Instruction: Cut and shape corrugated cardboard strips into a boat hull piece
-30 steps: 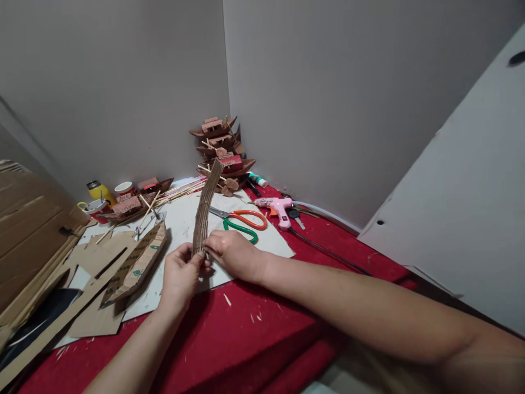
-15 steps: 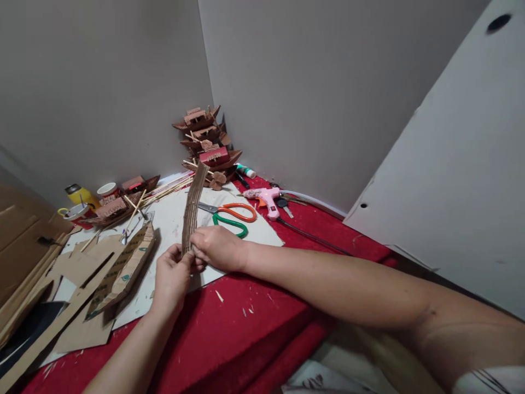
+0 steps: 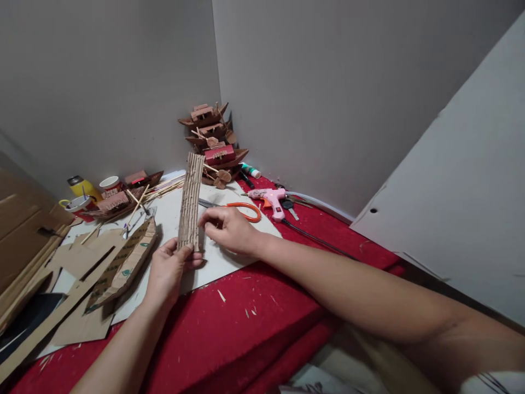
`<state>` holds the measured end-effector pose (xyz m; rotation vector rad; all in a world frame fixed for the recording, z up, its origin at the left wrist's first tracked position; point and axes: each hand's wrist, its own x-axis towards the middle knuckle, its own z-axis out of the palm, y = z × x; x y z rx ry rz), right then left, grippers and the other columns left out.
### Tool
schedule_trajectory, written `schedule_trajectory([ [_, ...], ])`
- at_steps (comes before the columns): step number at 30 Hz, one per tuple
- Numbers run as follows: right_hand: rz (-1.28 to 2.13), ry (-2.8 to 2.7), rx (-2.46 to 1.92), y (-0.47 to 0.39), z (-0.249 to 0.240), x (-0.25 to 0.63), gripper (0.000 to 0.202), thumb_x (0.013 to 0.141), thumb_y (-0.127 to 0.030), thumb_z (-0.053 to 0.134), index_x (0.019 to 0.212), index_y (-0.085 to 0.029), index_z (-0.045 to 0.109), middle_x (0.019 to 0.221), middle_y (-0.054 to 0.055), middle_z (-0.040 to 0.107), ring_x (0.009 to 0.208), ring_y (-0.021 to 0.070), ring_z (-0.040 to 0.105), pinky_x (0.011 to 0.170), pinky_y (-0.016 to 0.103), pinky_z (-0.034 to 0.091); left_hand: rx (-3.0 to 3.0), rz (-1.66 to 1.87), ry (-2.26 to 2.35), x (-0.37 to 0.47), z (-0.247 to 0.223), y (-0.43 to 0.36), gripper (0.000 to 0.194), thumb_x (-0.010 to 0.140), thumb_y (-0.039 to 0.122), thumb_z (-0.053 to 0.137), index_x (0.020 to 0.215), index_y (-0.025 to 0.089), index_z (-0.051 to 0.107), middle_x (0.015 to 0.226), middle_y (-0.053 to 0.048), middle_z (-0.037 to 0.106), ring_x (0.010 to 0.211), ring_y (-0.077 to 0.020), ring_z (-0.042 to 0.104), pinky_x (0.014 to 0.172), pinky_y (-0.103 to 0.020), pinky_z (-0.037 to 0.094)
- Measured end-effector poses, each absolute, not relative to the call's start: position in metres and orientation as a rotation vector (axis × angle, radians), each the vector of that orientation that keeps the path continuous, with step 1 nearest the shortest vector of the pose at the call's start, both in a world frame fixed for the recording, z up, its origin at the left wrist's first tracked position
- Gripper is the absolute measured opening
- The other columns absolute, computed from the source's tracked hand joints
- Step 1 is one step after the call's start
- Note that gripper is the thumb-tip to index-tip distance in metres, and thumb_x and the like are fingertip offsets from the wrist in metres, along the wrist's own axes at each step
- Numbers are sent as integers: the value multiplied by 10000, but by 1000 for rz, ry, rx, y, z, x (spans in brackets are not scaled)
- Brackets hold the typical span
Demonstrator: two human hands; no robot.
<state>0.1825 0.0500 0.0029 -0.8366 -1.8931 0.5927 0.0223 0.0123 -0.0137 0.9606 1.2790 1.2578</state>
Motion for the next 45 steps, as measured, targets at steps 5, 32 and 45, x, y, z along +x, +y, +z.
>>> schedule_trajectory([
  [5, 499, -2047, -852, 49, -3, 178, 157, 785, -53, 547, 849, -95, 685, 775, 53, 681, 683, 109, 580, 660, 210, 425, 968, 1228, 1263, 23, -12, 11, 263, 604, 161, 720, 840, 103, 621, 638, -10, 660, 513, -120, 638, 528, -234, 561],
  [32, 199, -2499, -1078, 42, -3, 159, 120, 789, -127, 595, 873, -67, 657, 872, 137, 676, 763, 213, 631, 606, 269, 400, 1197, 1233, 1307, 36, -24, 3, 156, 623, 255, 709, 631, 126, 620, 521, 19, 602, 437, -86, 532, 449, -177, 424],
  [45, 268, -2389, -1032, 51, -9, 170, 148, 851, -156, 556, 839, -100, 692, 804, 83, 695, 721, 146, 601, 641, 229, 381, 1112, 1221, 1256, 35, -24, 8, 226, 618, 235, 713, 785, 131, 600, 577, 6, 642, 465, -129, 623, 526, -246, 533],
])
